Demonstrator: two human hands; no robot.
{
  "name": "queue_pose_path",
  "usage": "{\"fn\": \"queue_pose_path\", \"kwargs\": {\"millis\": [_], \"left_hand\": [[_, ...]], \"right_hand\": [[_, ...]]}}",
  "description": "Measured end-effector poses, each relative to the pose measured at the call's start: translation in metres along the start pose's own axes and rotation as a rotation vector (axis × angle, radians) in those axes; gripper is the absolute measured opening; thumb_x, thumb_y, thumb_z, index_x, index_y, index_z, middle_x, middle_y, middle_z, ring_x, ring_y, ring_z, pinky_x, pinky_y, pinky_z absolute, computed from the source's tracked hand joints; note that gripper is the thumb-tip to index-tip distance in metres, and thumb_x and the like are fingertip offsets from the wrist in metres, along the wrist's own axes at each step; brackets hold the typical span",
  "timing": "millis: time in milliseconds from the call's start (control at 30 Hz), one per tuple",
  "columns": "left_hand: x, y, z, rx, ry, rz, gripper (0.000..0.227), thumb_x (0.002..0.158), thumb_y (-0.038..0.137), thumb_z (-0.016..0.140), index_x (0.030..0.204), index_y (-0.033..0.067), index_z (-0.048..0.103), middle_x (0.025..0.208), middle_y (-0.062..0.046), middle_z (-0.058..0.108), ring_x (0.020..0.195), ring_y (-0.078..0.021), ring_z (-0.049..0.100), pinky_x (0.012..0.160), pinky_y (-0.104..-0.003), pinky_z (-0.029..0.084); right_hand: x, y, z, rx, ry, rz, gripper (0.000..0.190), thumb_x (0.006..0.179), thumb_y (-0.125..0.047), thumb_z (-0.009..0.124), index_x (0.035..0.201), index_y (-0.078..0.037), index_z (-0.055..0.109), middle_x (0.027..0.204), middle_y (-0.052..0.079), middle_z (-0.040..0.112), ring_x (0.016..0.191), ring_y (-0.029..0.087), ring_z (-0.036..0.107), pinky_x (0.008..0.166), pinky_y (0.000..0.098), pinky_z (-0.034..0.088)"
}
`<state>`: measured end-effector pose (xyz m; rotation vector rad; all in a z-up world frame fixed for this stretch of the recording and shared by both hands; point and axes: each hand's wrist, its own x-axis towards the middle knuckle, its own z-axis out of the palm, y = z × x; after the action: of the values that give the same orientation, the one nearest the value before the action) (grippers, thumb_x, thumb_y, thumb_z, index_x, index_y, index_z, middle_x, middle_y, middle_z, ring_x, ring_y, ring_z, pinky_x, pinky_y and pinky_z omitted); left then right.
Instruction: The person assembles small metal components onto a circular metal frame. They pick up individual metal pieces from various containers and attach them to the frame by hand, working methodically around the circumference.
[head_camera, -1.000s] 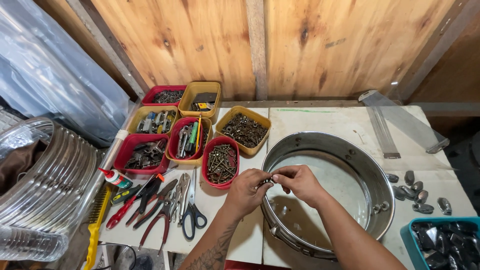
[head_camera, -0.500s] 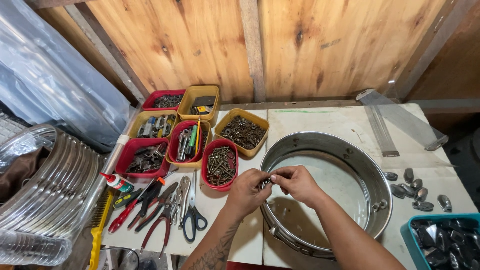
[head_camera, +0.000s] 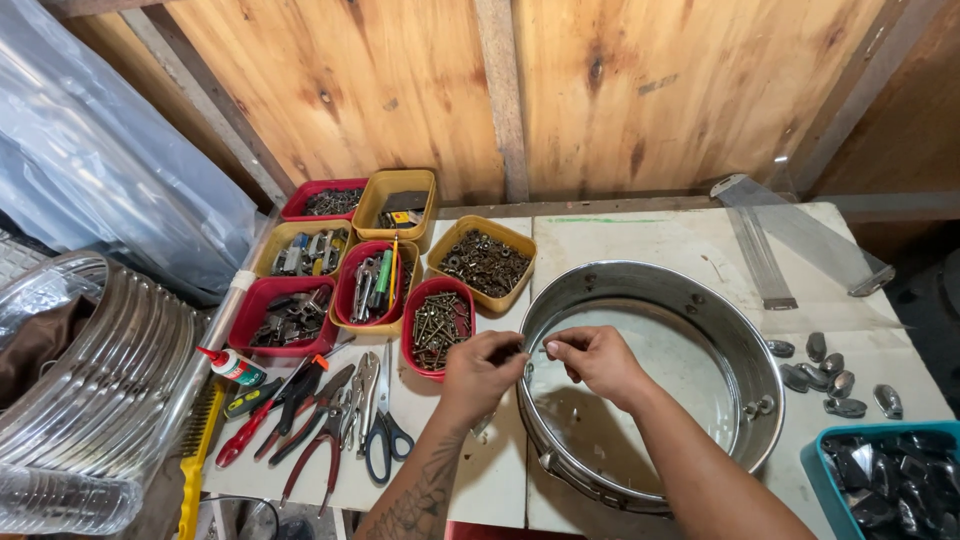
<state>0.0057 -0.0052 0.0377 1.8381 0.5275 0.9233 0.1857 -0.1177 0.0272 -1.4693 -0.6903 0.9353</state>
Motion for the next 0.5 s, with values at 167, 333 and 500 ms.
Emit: {"fn": "queue_pose_path", "kwargs": {"millis": [167,333,500], "left_hand": [[0.006,-0.001,-0.016,-0.218,0.123,-0.229,0.029,0.074,0.002,0.086,0.103,-0.0002,0.082,0.079,-0.021,0.076,0.064,-0.0193,0.071,0.058,-0.03,0.064],[0.009,-0.017,-0.028,-0.175,0.162,-0.301,0.032,0.075,0.002,0.087,0.106,-0.0035,0.079,0.08,-0.024,0.074,0.065,-0.0242,0.074,0.059,-0.034,0.066],[0.037,0.003,-0.027,0.186,0.062,-0.25,0.03,0.076,0.015,0.086,0.104,0.0063,0.082,0.088,-0.02,0.077,0.083,-0.0289,0.076,0.073,-0.039,0.063]], "right_hand": [[0.006,0.008,-0.005,0.015,0.062,0.007,0.024,0.091,-0.003,0.073,0.109,0.014,0.074,0.081,0.026,0.074,0.055,0.021,0.062,0.052,0.0356,0.057],[0.016,0.014,-0.014,0.084,0.158,0.024,0.028,0.093,-0.005,0.072,0.114,0.015,0.071,0.089,0.028,0.074,0.061,0.023,0.066,0.057,0.0375,0.061],[0.009,0.002,-0.012,0.062,0.223,0.036,0.028,0.093,-0.007,0.074,0.112,0.013,0.072,0.088,0.028,0.075,0.062,0.023,0.067,0.058,0.0375,0.062]]}}
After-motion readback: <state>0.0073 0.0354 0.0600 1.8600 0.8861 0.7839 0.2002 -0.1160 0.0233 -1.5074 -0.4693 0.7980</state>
